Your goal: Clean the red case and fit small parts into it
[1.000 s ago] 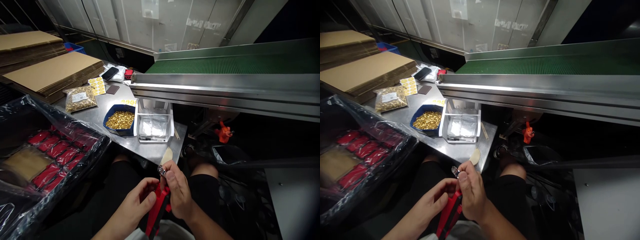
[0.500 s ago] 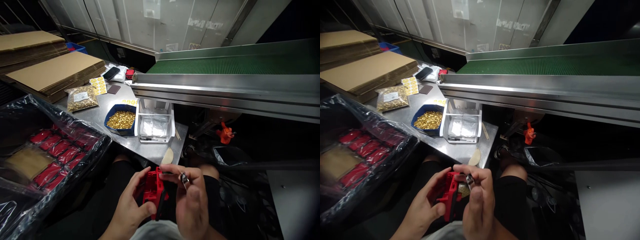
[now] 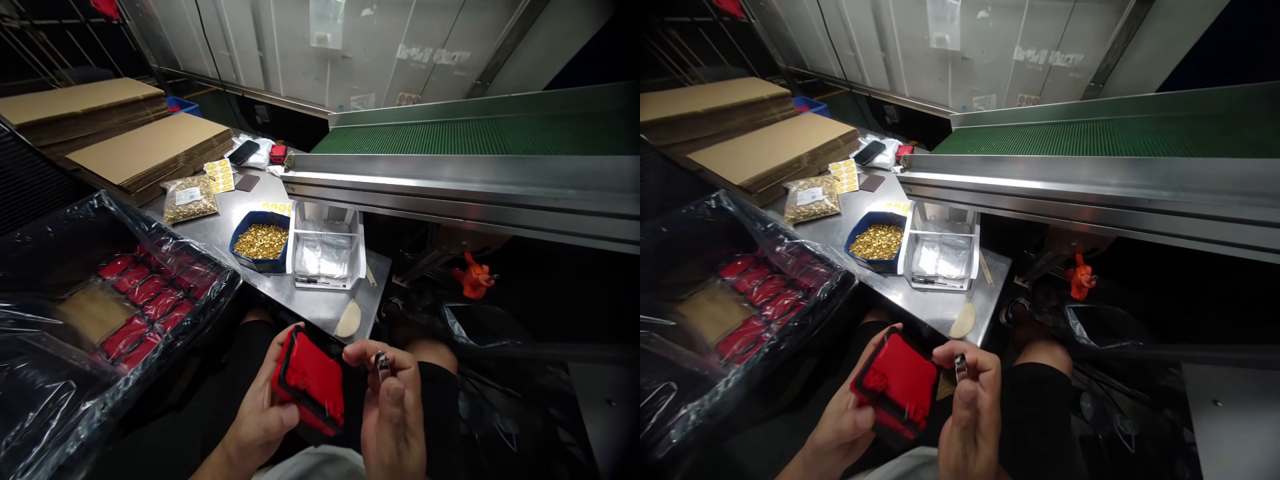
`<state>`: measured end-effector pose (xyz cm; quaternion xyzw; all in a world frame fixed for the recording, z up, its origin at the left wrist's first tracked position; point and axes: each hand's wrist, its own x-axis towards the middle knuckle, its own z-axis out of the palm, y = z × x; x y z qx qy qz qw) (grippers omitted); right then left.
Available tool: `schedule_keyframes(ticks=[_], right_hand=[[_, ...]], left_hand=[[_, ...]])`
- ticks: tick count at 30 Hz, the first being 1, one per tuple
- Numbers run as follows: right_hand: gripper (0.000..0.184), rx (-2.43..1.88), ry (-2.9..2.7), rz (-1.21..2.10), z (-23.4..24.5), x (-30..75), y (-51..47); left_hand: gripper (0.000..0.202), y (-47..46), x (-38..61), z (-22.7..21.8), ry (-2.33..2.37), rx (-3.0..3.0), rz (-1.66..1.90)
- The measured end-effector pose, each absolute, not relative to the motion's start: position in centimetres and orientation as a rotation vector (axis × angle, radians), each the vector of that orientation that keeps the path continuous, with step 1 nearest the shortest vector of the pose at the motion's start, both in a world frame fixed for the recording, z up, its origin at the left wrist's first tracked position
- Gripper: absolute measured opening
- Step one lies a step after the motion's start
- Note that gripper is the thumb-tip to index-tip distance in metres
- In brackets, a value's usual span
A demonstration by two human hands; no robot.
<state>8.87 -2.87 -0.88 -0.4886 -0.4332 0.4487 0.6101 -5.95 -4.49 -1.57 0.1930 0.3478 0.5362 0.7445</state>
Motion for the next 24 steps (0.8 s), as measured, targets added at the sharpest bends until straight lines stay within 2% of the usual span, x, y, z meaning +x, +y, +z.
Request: schedule_keyframes(ticks=[8, 12, 15, 19, 21, 24], right_hand=[[0.023, -0.785, -0.88, 1.082, 0.8, 6.4, -3.3], [0.032, -0.922, -0.846, 1.123, 1.2, 7.0, -2.6], [0.044, -1.044, -0.557, 1.414, 0.7, 7.8, -1.0], [0.039, -1.032, 0.049, 1.792, -1.5, 8.2, 0.8], [0.033, -1.099, 0.194, 1.876, -2.7, 8.0, 0.8], [0.033, -1.168, 0.215, 1.957, -3.9, 7.4, -0.4]], left_hand=[[0.097, -5.4, -6.0, -2.6, 0.635, 0.433, 1.121], [0.096, -5.6, -6.2, -3.2, 0.673, 0.495, 1.108], [0.074, -5.6, -5.7, -2.9, 0.928, 0.439, 1.199], [0.03, -5.5, -5.4, -3.1, 1.372, 0.839, 1.418], [0.023, -5.4, -5.6, -3.3, 1.41, 1.071, 1.552], [0.033, -5.1, -5.8, -3.4, 1.322, 1.164, 1.597]])
